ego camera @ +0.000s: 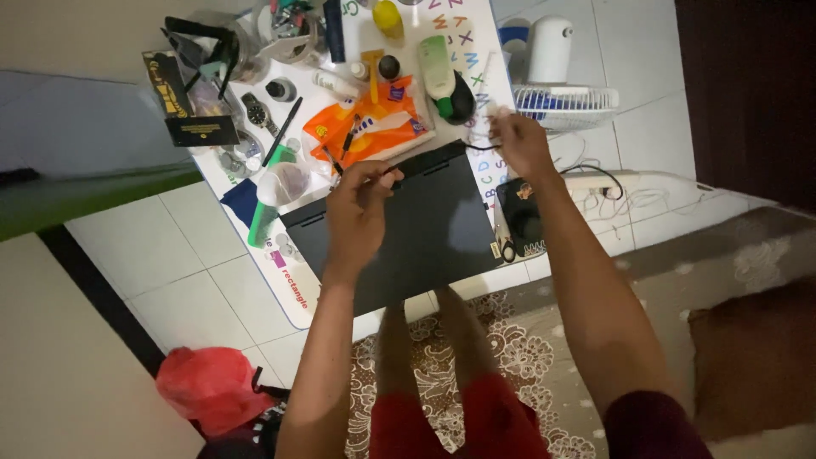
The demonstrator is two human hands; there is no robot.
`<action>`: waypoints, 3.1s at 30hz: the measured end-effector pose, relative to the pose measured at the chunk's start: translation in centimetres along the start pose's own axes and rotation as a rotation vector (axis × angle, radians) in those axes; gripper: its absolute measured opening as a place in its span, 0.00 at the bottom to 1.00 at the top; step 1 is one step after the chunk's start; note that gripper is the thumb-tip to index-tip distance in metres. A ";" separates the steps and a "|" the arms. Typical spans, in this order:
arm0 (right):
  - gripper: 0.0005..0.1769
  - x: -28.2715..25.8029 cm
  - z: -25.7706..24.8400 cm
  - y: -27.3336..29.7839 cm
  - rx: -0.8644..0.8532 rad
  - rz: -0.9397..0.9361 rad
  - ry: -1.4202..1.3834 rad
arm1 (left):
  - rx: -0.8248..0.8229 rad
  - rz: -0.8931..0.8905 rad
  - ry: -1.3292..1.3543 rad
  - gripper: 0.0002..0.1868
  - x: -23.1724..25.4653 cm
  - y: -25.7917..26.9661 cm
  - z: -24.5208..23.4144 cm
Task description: Folding a cloth, closing a laptop, unplugging a power adapter, wrapping the cord, and arranging items on a table.
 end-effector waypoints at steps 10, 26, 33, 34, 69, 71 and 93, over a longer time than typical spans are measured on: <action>0.14 12.8 -10.8 8.3 0.245 -0.303 0.390 | -0.125 -0.246 0.369 0.10 1.0 3.1 5.9; 0.25 18.3 -10.2 43.1 0.809 0.641 -0.099 | -0.652 -0.423 0.187 0.13 2.8 13.0 9.4; 0.27 13.8 -7.5 48.4 0.971 0.718 -0.374 | -1.123 -0.685 -0.024 0.19 -1.5 20.9 14.4; 0.27 14.3 -7.3 48.6 0.962 0.731 -0.381 | -1.119 -0.696 -0.036 0.19 -3.7 22.1 14.6; 0.18 60.2 -15.2 23.2 -0.260 0.982 0.382 | -1.120 -0.009 -1.380 0.18 -48.0 17.1 47.7; 0.28 67.7 -12.6 19.9 -0.254 0.864 0.472 | -1.227 0.003 -1.480 0.19 -52.9 15.0 50.8; 0.20 79.5 -2.3 -3.4 0.822 -0.253 1.052 | -0.819 0.803 -1.285 0.30 -69.8 12.2 65.7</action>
Point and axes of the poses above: each hand's wrist, its own y-axis away from the middle knuckle, its own z-axis out of the palm, x = y × z, the point moved 2 cm from there along -y, towards the middle knuckle, and after that the axes turned 9 degrees about x, right-handed, at the moved point
